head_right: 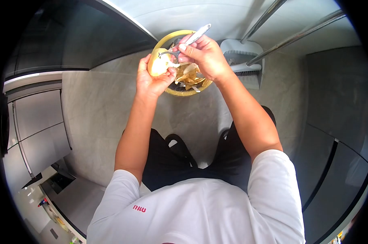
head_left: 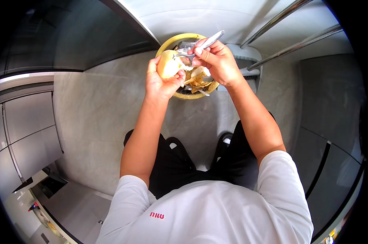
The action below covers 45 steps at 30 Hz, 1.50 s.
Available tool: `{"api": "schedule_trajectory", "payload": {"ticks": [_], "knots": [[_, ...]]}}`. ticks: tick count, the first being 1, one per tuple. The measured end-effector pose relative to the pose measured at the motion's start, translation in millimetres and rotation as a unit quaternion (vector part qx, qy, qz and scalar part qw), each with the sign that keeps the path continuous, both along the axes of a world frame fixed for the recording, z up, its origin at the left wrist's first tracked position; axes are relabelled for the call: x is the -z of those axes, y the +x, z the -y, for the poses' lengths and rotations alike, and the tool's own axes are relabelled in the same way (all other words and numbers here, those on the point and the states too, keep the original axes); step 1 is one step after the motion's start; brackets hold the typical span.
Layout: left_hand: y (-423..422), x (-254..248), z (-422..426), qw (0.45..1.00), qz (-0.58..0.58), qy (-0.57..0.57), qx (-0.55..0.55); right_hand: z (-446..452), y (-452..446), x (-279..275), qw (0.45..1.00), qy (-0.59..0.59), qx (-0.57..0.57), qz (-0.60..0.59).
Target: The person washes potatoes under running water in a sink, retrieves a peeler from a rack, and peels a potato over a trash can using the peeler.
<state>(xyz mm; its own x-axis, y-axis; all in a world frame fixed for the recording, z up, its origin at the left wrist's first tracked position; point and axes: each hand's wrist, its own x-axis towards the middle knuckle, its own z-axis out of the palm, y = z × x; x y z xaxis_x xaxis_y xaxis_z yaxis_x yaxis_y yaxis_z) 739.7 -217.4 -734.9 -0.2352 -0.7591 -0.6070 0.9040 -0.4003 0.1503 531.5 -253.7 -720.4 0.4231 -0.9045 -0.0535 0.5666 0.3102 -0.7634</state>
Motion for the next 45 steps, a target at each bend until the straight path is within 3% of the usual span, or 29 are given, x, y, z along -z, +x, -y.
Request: {"api": "schedule_trajectory", "payload": {"ticks": [4, 11, 14, 19, 21, 22, 23, 27, 29, 30, 31, 32, 33, 35, 37, 39, 41, 43, 44, 45], "knots": [[-3.4, 1.3, 4.0, 0.994, 0.058, 0.048, -0.082, -3.4, 6.6, 6.2, 0.99, -0.113, -0.036, -0.07], [-4.6, 0.8, 1.9, 0.989, 0.095, 0.037, -0.105, -14.8, 16.2, -2.7, 0.984, -0.139, -0.039, -0.107], [-3.5, -3.1, 4.3, 0.98, 0.139, 0.041, -0.137, -11.3, 14.2, -1.2, 0.982, -0.148, 0.034, -0.117], [6.3, -7.3, 4.0, 0.968, 0.188, 0.049, -0.158, -0.3, 1.4, -13.9, 0.986, -0.045, 0.108, -0.121], [12.5, -8.3, 7.3, 0.97, 0.183, 0.042, -0.155, 4.1, -2.9, -9.4, 0.99, -0.015, 0.075, -0.115], [12.9, -8.5, 3.1, 0.971, 0.179, 0.044, -0.152, 11.6, 1.5, 10.6, 0.948, -0.08, 0.1, -0.29], [12.0, -9.3, 0.6, 0.972, 0.173, 0.049, -0.15, 11.6, -2.3, 26.9, 0.861, -0.12, 0.135, -0.475], [16.9, -4.2, 0.3, 0.973, 0.173, 0.038, -0.146, 15.7, -2.5, 15.8, 0.901, -0.128, 0.195, -0.367], [18.6, -6.3, 0.7, 0.976, 0.152, 0.043, -0.152, 3.0, 2.5, -10.8, 0.841, -0.156, 0.239, -0.46], [17.7, -8.8, 1.3, 0.978, 0.147, 0.035, -0.146, -5.4, 9.3, -18.1, 0.824, -0.203, 0.282, -0.448], [16.5, -12.4, 0.5, 0.979, 0.143, 0.027, -0.14, -2.4, 9.1, -2.3, 0.839, -0.248, 0.286, -0.392], [15.9, -15.1, -1.8, 0.981, 0.141, 0.021, -0.134, 1.3, 7.5, 1.8, 0.822, -0.221, 0.235, -0.469], [16.8, -13.0, -4.0, 0.983, 0.149, 0.002, -0.111, 5.3, 6.9, 2.9, 0.797, -0.195, 0.183, -0.542], [18.8, -4.5, -8.1, 0.981, 0.139, -0.11, -0.085, -2.1, 10.4, -11.0, 0.766, -0.243, 0.251, -0.539], [13.2, -9.4, -11.6, 0.974, 0.141, -0.127, -0.124, -3.4, 12.8, -13.2, 0.833, -0.281, 0.267, -0.395], [7.5, -19.2, -20.8, 0.923, 0.305, -0.176, -0.154, -7.2, 13.9, -20.3, 0.865, -0.199, 0.202, -0.413], [13.1, -32.3, -38.1, 0.787, 0.552, -0.25, -0.118, -15.8, 11.7, -6.3, 0.883, -0.118, 0.193, -0.411], [22.4, -61.6, -61.5, 0.689, 0.68, -0.242, -0.071, -39.1, 17.6, -16.7, 0.915, -0.079, 0.176, -0.354], [27.2, -72.9, -74.0, 0.677, 0.699, -0.218, -0.071, -51.9, 21.2, -30.5, 0.926, -0.028, 0.145, -0.348], [30.1, -84.6, -89.8, 0.7, 0.686, -0.188, -0.066, -67.2, 28.1, -53.0, 0.932, 0.024, 0.117, -0.342]]}}
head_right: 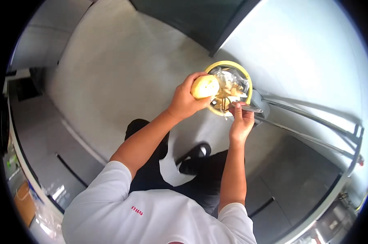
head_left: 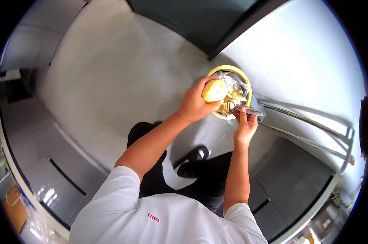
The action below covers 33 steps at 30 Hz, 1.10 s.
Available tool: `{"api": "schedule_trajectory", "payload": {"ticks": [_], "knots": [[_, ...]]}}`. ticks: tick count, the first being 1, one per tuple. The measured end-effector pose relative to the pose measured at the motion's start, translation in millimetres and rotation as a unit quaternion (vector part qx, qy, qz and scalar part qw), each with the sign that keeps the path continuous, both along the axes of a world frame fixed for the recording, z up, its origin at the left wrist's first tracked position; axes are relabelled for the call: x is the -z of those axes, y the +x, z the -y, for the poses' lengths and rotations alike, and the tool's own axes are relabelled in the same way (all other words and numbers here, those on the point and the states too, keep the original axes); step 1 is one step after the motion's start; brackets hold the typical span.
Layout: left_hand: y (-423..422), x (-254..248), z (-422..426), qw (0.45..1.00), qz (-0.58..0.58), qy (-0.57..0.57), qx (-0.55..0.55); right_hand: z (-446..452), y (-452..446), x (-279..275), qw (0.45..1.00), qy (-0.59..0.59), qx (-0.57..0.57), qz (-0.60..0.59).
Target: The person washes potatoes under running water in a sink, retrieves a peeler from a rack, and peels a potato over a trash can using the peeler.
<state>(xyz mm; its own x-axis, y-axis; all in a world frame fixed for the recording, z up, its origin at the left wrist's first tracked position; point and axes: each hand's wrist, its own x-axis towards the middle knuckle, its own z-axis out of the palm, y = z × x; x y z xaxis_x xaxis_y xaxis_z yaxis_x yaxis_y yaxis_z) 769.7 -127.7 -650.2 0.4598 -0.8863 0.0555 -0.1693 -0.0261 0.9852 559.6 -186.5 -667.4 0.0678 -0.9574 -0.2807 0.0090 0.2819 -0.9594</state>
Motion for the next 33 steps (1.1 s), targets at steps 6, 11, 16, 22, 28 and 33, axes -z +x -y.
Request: {"api": "schedule_trajectory", "payload": {"ticks": [6, 11, 16, 22, 28, 33], "knots": [[51.6, -124.6, -106.2, 0.98, -0.145, 0.063, -0.118, -50.0, 36.5, -135.7, 0.989, 0.085, -0.12, -0.024], [133.3, -281.8, -240.9, 0.905, -0.34, 0.053, -0.249, -106.1, 144.1, -296.1, 0.948, 0.19, -0.25, 0.055], [213.2, -428.9, -394.4, 0.792, -0.469, -0.067, -0.385, -168.1, 261.7, -450.3, 0.883, 0.236, -0.4, 0.063], [276.2, -533.1, -520.5, 0.727, -0.454, -0.127, -0.498, -185.0, 385.4, -535.8, 0.859, 0.157, -0.477, 0.1], [328.0, -551.5, -605.5, 0.667, -0.413, -0.248, -0.569, -231.0, 492.6, -595.3, 0.835, 0.17, -0.522, 0.044], [399.7, -560.9, -643.5, 0.599, -0.403, -0.3, -0.624, -262.1, 652.3, -581.8, 0.772, 0.217, -0.594, 0.071]]}}
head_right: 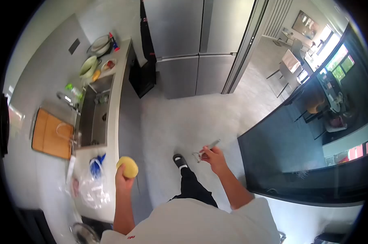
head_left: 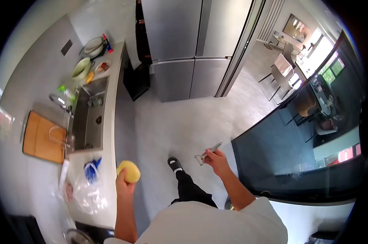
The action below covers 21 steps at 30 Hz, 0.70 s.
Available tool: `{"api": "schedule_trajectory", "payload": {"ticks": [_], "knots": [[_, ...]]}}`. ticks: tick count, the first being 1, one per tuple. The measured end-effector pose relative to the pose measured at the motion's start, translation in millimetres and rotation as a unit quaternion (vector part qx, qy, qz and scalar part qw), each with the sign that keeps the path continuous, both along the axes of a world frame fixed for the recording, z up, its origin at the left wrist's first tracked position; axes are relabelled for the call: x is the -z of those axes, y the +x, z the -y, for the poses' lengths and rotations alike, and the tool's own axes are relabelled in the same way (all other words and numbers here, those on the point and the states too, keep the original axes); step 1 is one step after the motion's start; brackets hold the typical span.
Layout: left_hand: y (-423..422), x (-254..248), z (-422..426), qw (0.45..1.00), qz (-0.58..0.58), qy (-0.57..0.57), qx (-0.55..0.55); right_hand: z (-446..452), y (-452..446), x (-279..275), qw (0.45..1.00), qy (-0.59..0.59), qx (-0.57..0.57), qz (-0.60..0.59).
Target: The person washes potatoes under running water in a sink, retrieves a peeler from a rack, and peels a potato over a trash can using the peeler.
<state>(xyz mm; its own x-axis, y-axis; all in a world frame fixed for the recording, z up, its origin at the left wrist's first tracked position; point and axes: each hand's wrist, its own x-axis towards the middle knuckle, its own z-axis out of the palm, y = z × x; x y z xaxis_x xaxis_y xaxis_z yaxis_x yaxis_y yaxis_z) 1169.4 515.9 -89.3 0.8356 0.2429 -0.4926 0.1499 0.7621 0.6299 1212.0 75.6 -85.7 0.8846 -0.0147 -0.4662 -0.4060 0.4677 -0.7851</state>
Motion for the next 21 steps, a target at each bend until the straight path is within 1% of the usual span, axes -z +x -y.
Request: {"api": "schedule_trajectory", "payload": {"ticks": [1, 3, 4, 6, 7, 8, 9, 10, 11, 12, 14, 16, 17, 19, 21], "knots": [[13.4, -6.0, -8.1, 0.998, -0.037, 0.022, -0.042, -13.7, 32.3, 2.3, 1.0, -0.003, -0.012, -0.011], [50.8, -20.7, -33.6, 0.997, -0.037, -0.009, -0.064, -55.8, 109.1, 6.9, 0.999, -0.012, -0.036, -0.038], [65.2, -28.7, -38.1, 0.996, -0.047, -0.025, -0.074, -71.0, 149.1, 2.8, 0.997, -0.016, -0.07, -0.039], [86.7, -13.8, -73.9, 0.997, -0.011, 0.011, -0.07, -125.3, 203.8, 4.1, 0.991, -0.033, -0.128, -0.037], [102.1, -0.8, -97.2, 0.997, -0.009, 0.005, -0.073, -156.2, 231.2, -2.9, 0.984, -0.046, -0.171, -0.025], [115.8, -2.1, -108.2, 0.997, 0.05, -0.018, -0.049, -185.7, 255.5, -14.0, 0.974, -0.059, -0.218, -0.006], [130.0, -4.1, -112.9, 0.993, 0.022, -0.018, -0.11, -212.1, 277.7, -25.5, 0.962, -0.07, -0.262, 0.018], [147.7, -19.1, -109.1, 0.992, 0.052, -0.041, -0.11, -235.0, 298.9, -38.6, 0.95, -0.08, -0.3, 0.043], [163.2, -26.3, -111.4, 0.986, 0.016, -0.088, -0.142, -269.7, 323.7, -20.0, 0.934, -0.082, -0.339, 0.084], [183.7, -21.5, -114.1, 0.988, 0.022, -0.077, -0.131, -288.8, 340.8, -40.6, 0.929, -0.071, -0.348, 0.106], [214.0, -8.7, -134.0, 0.991, 0.036, -0.072, -0.103, -316.3, 367.8, -85.4, 0.908, -0.101, -0.371, 0.167], [252.9, 12.6, -154.9, 0.993, 0.041, -0.085, -0.067, -349.3, 402.6, -84.8, 0.901, -0.127, -0.358, 0.208], [271.4, 8.1, -154.6, 0.993, 0.022, -0.086, -0.075, -365.0, 412.0, -80.7, 0.897, -0.141, -0.35, 0.231], [317.5, -9.6, -150.9, 0.992, -0.015, -0.081, -0.093, -378.7, 442.9, -81.4, 0.9, -0.169, -0.347, 0.2], [353.4, 3.5, -172.3, 0.994, -0.029, -0.081, -0.064, -395.1, 472.7, -85.9, 0.9, -0.186, -0.349, 0.182]]}}
